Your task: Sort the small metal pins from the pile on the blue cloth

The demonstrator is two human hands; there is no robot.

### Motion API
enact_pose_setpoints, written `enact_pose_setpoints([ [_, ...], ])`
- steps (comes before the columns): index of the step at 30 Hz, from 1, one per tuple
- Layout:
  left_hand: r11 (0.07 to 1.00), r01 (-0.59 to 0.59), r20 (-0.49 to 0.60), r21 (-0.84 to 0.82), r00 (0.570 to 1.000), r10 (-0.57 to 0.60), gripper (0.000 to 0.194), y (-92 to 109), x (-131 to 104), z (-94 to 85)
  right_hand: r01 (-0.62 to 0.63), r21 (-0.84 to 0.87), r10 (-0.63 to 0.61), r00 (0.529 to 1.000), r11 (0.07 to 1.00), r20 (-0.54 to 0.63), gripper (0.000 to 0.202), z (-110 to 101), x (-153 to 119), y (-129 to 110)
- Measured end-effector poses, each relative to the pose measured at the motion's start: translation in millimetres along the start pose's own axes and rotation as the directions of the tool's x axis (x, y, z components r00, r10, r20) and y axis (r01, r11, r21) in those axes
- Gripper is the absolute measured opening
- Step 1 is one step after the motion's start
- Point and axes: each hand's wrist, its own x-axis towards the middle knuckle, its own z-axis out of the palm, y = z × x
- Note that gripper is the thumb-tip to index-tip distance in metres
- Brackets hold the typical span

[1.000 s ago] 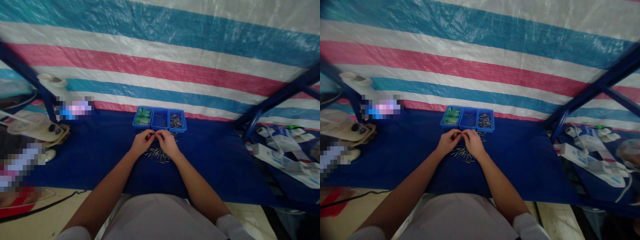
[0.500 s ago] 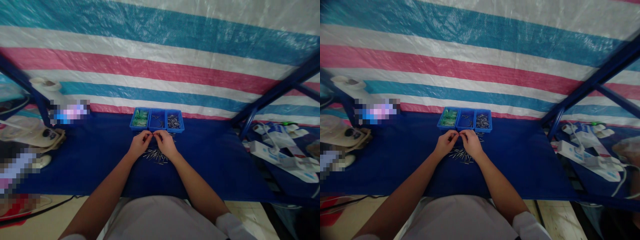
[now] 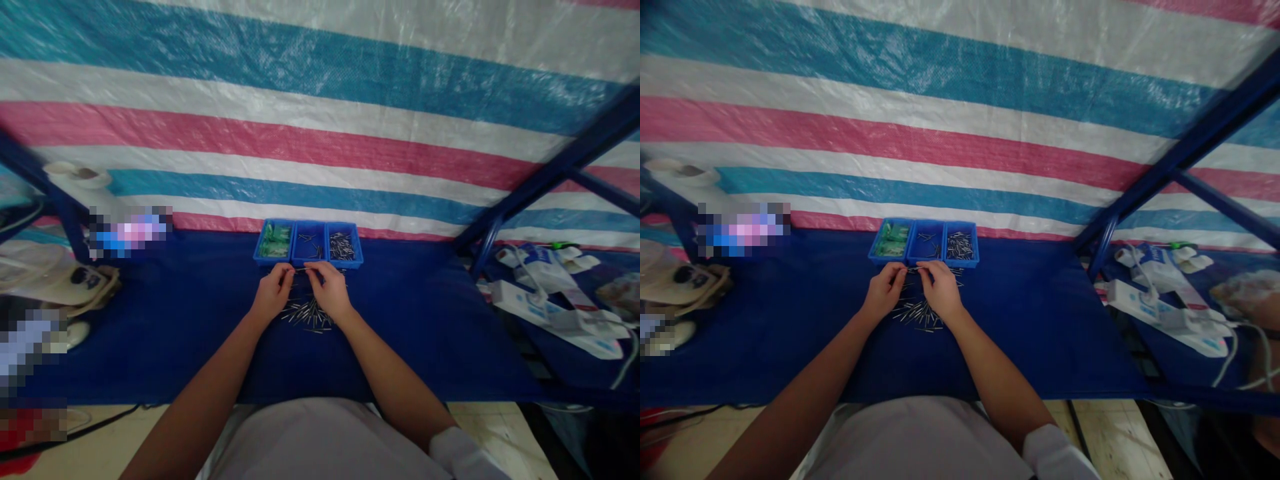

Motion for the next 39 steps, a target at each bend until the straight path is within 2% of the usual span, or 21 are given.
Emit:
enact_pose_setpoints([
  [14, 1.000, -0.025, -0.046, 0.002, 0.999, 0.025, 0.022, -1.4, -0.5, 1.2, -0.021, 0.003, 0.021, 1.000, 1.000, -0.002, 0.018, -0.2, 0.2, -0.3],
  [25, 0.999, -0.007, -0.011, 0.051, 1.000, 0.008, 0.024, 0.6, 0.9, -1.2, -0.013, -0.004, 0.013, 1.000, 1.000, 0.016, 0.018, 0.1, -0.1, -2.0],
  [39, 1.000, -0.015, -0.032, -0.019, 0.999, 0.014, 0.019, 0.1, -0.6, -0.5, -0.026, -0.006, 0.026, 1.000, 1.000, 0.010, 0.017, -0.6, 0.2, -2.8],
])
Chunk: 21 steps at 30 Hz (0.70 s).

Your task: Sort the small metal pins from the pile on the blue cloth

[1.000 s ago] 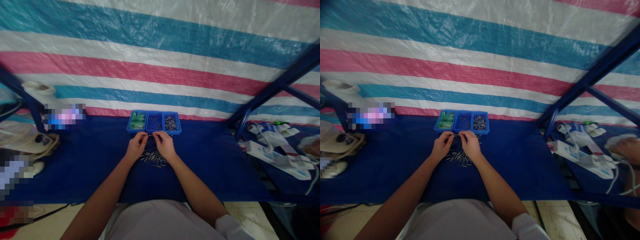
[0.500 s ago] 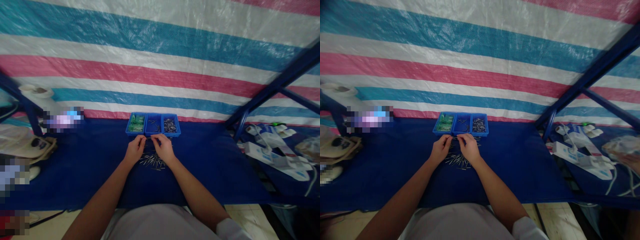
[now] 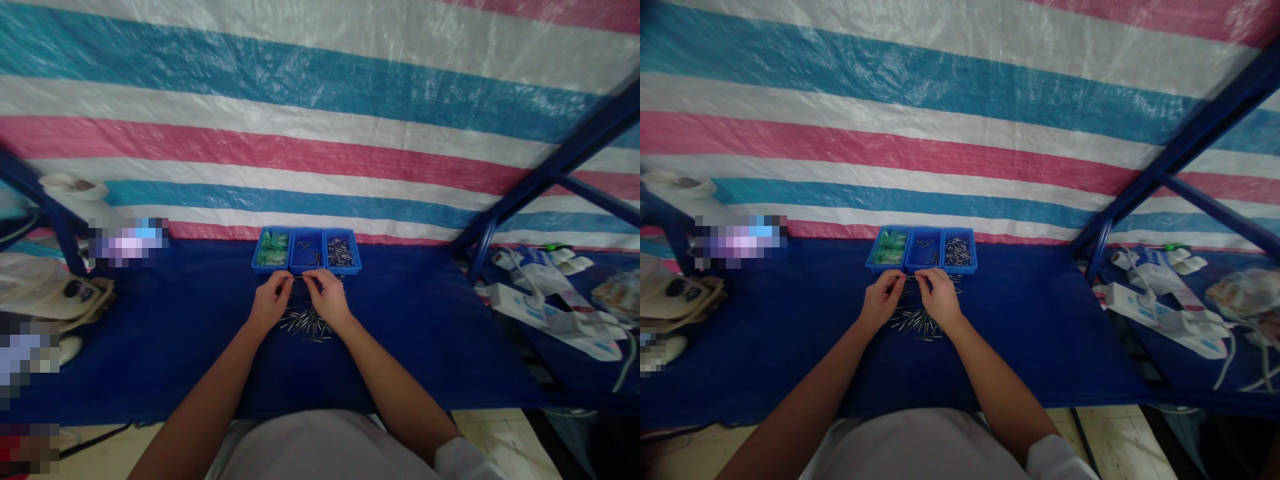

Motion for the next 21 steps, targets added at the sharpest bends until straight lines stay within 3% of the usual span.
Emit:
enact_pose_setpoints([
  [7, 1.000, 0.000, 0.027, 0.021, 1.000, -0.001, 0.023, 3.4, 0.3, -3.3, 0.018, 0.030, -0.018, 1.000, 0.999, -0.001, 0.017, 0.1, -0.4, -1.5],
  [21, 0.999, -0.029, -0.049, 0.028, 0.998, 0.031, 0.020, -4.2, 1.2, 2.8, -0.017, 0.057, 0.019, 0.999, 0.998, -0.037, 0.015, 2.6, 0.1, 0.4],
])
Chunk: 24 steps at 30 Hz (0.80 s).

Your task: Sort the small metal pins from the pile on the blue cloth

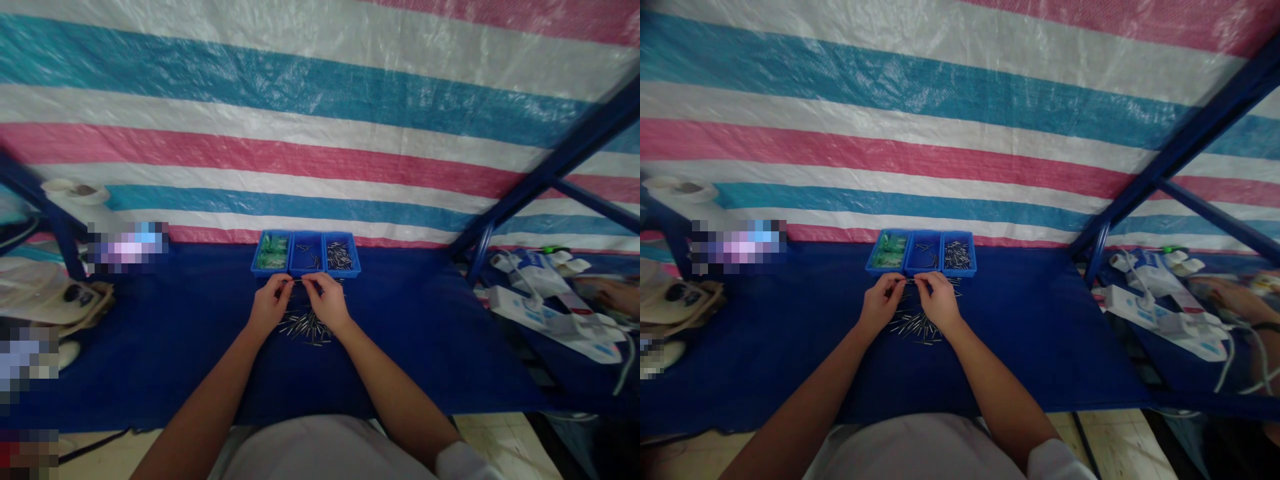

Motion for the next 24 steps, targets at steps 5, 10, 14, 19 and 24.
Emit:
enact_pose_setpoints([
  [5, 0.999, -0.023, 0.021, 0.024, 1.000, 0.022, 0.021, 0.9, 0.5, 0.0, -0.050, 0.032, 0.050, 0.999, 0.998, -0.008, 0.015, 0.1, 0.6, -2.9],
  [10, 0.999, -0.010, 0.050, 0.033, 0.999, 0.008, 0.022, 2.2, 1.2, -2.0, -0.046, 0.039, 0.046, 0.999, 0.998, 0.006, 0.016, 0.6, 0.5, -4.1],
  [14, 1.000, -0.011, 0.069, 0.027, 0.998, 0.009, 0.026, 2.9, 1.6, -3.5, -0.029, 0.052, 0.029, 1.000, 0.998, 0.012, 0.015, 0.0, 0.2, -5.3],
  [19, 1.000, 0.005, 0.035, 0.012, 0.999, -0.006, 0.026, 1.2, 0.5, -1.3, -0.062, 0.077, 0.063, 0.998, 0.995, -0.005, 0.015, 0.6, 0.6, -5.1],
  [24, 1.000, -0.028, 0.039, 0.013, 0.999, 0.027, 0.024, -0.8, 0.4, 0.5, -0.069, 0.091, 0.069, 0.998, 0.993, -0.004, 0.015, 3.0, -0.2, -2.3],
])
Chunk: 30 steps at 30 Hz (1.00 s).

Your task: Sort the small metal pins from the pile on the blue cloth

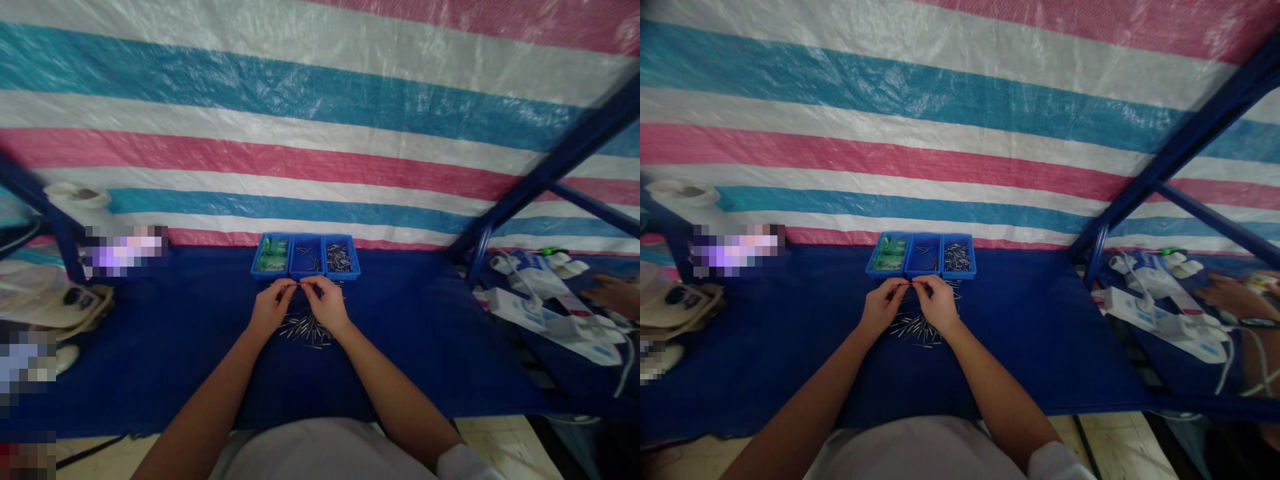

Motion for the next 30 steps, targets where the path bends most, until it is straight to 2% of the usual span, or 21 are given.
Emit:
enact_pose_setpoints([
  [7, 0.998, 0.035, 0.028, 0.048, 0.999, -0.036, 0.029, 3.1, 0.9, -4.7, 0.022, -0.004, -0.021, 0.999, 1.000, 0.043, 0.015, 0.4, -1.6, -0.9],
  [14, 0.998, 0.057, -0.003, -0.030, 0.998, -0.057, 0.025, 3.1, -1.5, -1.6, -0.014, 0.015, 0.014, 1.000, 1.000, 0.006, 0.015, -0.7, 0.0, -2.0],
  [18, 0.999, 0.029, 0.025, -0.033, 0.999, -0.028, 0.023, 3.5, -0.2, -2.8, -0.027, 0.025, 0.026, 1.000, 0.999, 0.016, 0.014, -0.5, 0.1, -2.1],
  [26, 0.999, 0.046, 0.065, -0.024, 0.997, -0.044, 0.034, 4.4, 1.1, -7.1, -0.002, 0.029, 0.001, 0.999, 1.000, 0.050, 0.013, -1.0, -0.3, -3.4],
  [30, 0.995, 0.073, 0.061, -0.074, 0.996, -0.069, 0.029, 4.8, -0.1, -4.7, -0.032, 0.059, 0.031, 0.999, 0.998, 0.030, 0.012, 0.6, -0.1, -0.4],
])
